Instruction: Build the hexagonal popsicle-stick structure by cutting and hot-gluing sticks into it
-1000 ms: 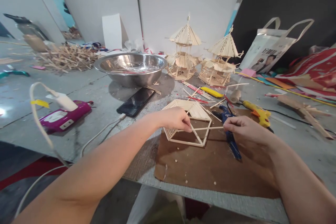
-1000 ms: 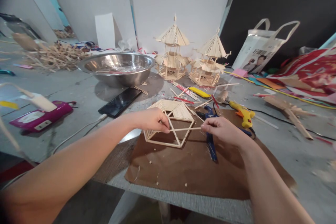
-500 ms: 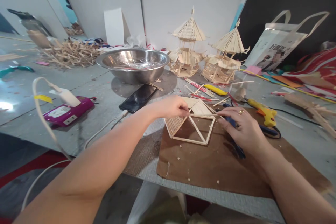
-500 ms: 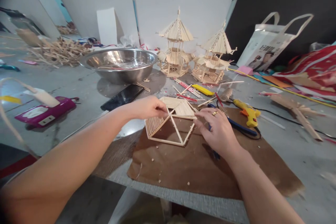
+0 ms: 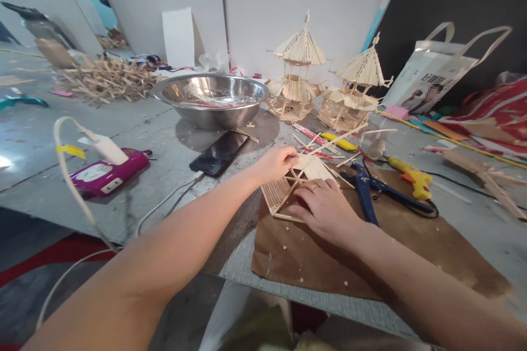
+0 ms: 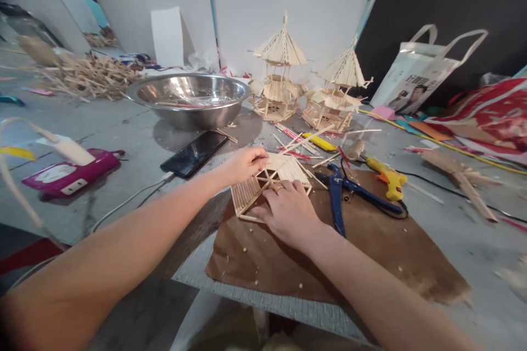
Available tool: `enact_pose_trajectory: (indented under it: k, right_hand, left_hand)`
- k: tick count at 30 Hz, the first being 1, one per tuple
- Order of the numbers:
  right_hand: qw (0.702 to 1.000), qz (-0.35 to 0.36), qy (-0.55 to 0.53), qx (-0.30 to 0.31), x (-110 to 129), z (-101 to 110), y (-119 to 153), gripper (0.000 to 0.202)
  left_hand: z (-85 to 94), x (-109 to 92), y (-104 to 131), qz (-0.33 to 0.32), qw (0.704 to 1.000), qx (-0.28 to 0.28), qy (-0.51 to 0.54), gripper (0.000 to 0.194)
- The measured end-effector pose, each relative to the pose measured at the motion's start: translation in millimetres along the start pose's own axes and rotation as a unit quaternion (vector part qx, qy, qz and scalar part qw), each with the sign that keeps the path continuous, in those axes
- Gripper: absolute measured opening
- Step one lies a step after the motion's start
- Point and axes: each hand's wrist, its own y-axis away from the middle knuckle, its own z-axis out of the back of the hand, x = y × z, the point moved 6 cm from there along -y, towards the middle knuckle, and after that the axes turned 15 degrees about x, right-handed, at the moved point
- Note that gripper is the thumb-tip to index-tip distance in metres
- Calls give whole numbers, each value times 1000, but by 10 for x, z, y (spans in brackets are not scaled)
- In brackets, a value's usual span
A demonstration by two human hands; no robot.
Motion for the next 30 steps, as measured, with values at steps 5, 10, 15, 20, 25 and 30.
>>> enact_pose_trajectory:
  k: [5, 10, 15, 20, 25, 30]
  right_hand:
    - [998, -27, 31, 39, 64, -23, -121, 41]
    - [996, 42, 49, 54, 168, -23, -167, 26]
    - [984, 108, -142, 11, 196, 65, -185, 23]
    - [874, 136, -466, -1, 117, 78, -169, 20]
    - [808, 159, -567, 19, 177, -2, -243, 21]
    - [733, 139, -666, 13, 185, -90, -330, 22]
  left_hand:
    - [12, -21, 7, -30, 998, -28, 44, 20]
    - [-27, 17, -12, -31, 996, -54, 62, 19]
    - [-99, 99, -53, -26, 993, -56, 97, 20]
    - [-99, 134, -57, -22, 990, -58, 128, 22]
    - [-90, 107, -38, -23, 988, -47, 145, 22]
    - [-105, 131, -51, -23, 988, -45, 148, 20]
